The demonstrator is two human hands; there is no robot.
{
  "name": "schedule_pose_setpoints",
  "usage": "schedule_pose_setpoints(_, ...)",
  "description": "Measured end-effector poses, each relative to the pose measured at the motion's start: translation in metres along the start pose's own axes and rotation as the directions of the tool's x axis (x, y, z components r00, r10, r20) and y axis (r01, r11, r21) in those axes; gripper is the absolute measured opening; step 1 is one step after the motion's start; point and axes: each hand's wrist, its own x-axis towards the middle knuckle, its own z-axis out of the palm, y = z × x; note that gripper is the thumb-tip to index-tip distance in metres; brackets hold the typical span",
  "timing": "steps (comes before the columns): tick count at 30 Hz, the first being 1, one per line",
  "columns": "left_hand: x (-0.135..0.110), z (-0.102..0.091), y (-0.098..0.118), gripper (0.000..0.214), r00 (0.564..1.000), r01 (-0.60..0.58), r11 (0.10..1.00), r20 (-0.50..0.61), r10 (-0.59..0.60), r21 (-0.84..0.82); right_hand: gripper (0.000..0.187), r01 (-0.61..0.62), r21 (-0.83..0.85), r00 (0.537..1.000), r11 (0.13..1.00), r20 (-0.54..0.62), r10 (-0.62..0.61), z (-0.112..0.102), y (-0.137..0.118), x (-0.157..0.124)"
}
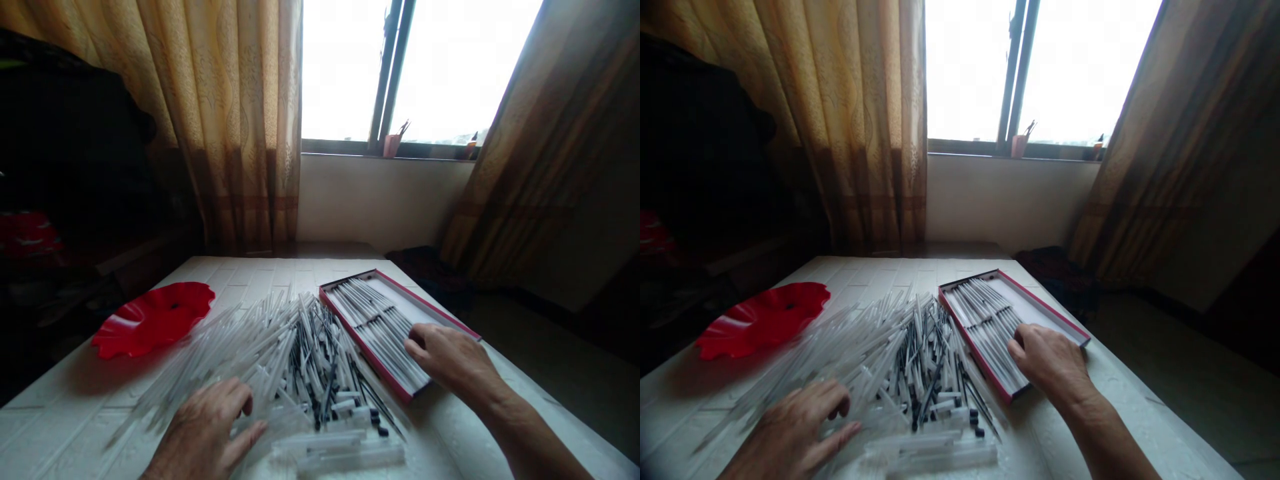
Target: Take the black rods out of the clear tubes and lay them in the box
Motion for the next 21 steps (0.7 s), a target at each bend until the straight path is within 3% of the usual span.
schedule_pose_setpoints(5, 0.008, -0.009, -0.005, 0.026, 0.992, 0.097, 0.993, 0.085, -0.092, -0.062, 0.025, 0.046, 0.056, 0.996, 0.997, -0.075, -0.042, -0.001, -0.003, -0.001)
schedule_pose_setpoints(12, 0.015, -0.027, -0.021, 0.030, 0.976, 0.220, 0.976, -0.013, -0.219, 0.005, 0.024, 0.119, 0.078, 0.983, 0.990, -0.152, -0.106, 0.005, -0.008, -0.002)
schedule_pose_setpoints(16, 0.016, -0.024, -0.025, 0.030, 0.975, 0.224, 0.973, -0.008, -0.224, 0.052, 0.024, 0.122, 0.076, 0.981, 0.990, -0.163, -0.108, 0.007, -0.010, -0.002)
schedule_pose_setpoints(21, 0.013, -0.009, -0.027, 0.030, 0.988, 0.152, 0.988, -0.033, -0.152, -0.006, 0.026, 0.130, 0.093, 0.982, 0.987, -0.147, -0.116, 0.006, -0.012, -0.003)
